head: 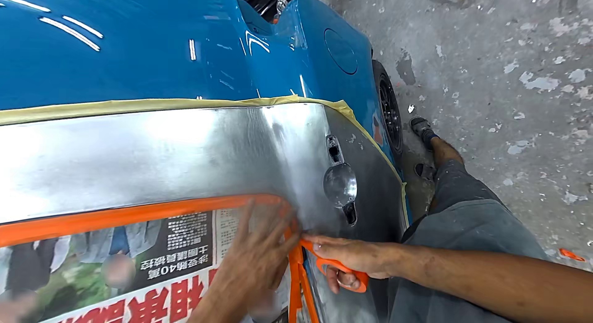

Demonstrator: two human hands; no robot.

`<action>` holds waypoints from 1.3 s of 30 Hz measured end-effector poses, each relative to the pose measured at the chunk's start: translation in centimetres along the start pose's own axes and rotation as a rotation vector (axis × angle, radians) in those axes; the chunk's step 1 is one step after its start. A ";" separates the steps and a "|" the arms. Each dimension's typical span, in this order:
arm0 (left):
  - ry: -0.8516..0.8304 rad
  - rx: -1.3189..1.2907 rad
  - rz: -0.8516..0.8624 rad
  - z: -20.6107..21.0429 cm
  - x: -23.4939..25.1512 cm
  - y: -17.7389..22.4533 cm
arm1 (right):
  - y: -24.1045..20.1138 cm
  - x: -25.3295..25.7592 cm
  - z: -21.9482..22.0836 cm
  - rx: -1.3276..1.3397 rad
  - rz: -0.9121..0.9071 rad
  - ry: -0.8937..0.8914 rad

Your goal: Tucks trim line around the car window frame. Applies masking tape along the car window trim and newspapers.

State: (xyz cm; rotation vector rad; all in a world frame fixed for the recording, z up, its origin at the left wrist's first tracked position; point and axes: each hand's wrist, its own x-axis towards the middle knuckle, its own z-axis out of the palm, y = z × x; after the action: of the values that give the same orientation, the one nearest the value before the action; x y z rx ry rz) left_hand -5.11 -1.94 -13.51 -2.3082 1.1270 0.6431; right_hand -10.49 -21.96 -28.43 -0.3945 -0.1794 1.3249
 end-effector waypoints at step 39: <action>-0.040 -0.042 -0.300 1.6 -5.0 9.0 | 2.1 2.9 2.3 -0.891 0.571 -0.416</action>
State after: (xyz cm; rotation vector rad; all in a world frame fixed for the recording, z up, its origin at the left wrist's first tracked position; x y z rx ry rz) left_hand -15.49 -2.93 -13.72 -2.4225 0.7336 0.5982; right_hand -12.49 -18.34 -27.35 -0.9635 -1.0909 1.8374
